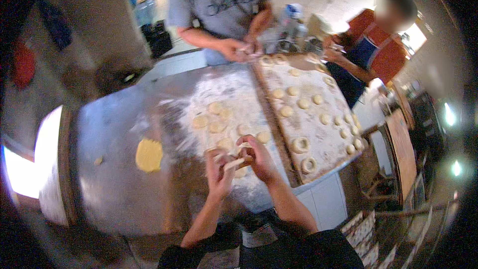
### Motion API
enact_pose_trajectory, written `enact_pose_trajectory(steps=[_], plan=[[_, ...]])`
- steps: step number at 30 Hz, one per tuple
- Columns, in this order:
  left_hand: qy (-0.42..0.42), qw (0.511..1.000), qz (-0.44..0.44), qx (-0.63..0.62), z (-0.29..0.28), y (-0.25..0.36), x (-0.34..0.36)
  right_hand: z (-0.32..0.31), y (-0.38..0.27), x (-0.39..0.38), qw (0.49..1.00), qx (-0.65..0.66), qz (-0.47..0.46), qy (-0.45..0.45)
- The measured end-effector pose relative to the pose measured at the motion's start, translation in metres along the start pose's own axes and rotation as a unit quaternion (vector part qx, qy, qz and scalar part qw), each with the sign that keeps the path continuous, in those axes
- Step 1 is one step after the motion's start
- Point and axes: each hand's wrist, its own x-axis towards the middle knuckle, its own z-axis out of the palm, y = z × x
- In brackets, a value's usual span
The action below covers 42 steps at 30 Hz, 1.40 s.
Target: The person retrieves trays of dough balls from a rack, places them on a table, and shapes each ball into a ring by hand. The shaped dough rings are arranged on a wooden board, and the completed board is returned to the rack. The person repeats this process with additional dough balls.
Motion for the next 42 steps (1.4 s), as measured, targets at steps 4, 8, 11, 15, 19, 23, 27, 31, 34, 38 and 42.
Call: enact_pose_trajectory(steps=[4, 8, 11, 15, 19, 23, 27, 31, 34, 38, 42], plan=[[0.013, 0.994, 0.063, 0.086, 0.023, -0.027, 0.005, -0.008, -0.011, -0.002, 0.922, -0.279, -0.262, 0.063], [-0.119, 0.913, 0.009, 0.39, 0.057, -0.037, 0.013, -0.035, -0.019, -0.007, 0.995, -0.031, -0.094, -0.002], [-0.053, 0.956, 0.035, 0.287, 0.092, -0.04, 0.013, -0.077, -0.026, -0.016, 0.995, 0.008, -0.094, -0.02], [-0.108, 0.962, 0.031, 0.247, 0.153, -0.048, 0.008, -0.136, -0.031, -0.034, 0.984, -0.128, -0.115, 0.042], [-0.195, 0.939, 0.135, 0.25, 0.216, -0.051, 0.007, -0.187, -0.032, -0.06, 0.95, 0.234, -0.201, 0.055], [-0.246, 0.938, 0.072, 0.232, 0.274, -0.042, -0.006, -0.246, -0.033, -0.098, 0.986, 0.135, -0.088, 0.048], [-0.301, 0.903, 0.062, 0.3, 0.333, -0.042, -0.023, -0.309, -0.029, -0.12, 0.971, -0.085, -0.192, 0.111], [-0.334, 0.893, -0.012, 0.301, 0.371, -0.042, -0.041, -0.351, -0.021, -0.144, 0.951, 0.221, -0.13, 0.174], [-0.342, 0.888, -0.057, 0.302, 0.394, -0.046, -0.055, -0.369, -0.022, -0.148, 0.973, -0.063, -0.125, 0.186], [-0.289, 0.849, -0.074, 0.437, 0.422, -0.067, -0.045, -0.382, -0.029, -0.144, 0.922, -0.25, 0.02, 0.296], [-0.269, 0.792, -0.078, 0.543, 0.421, -0.081, -0.033, -0.392, -0.034, -0.154, 0.882, -0.312, 0.053, 0.349]])
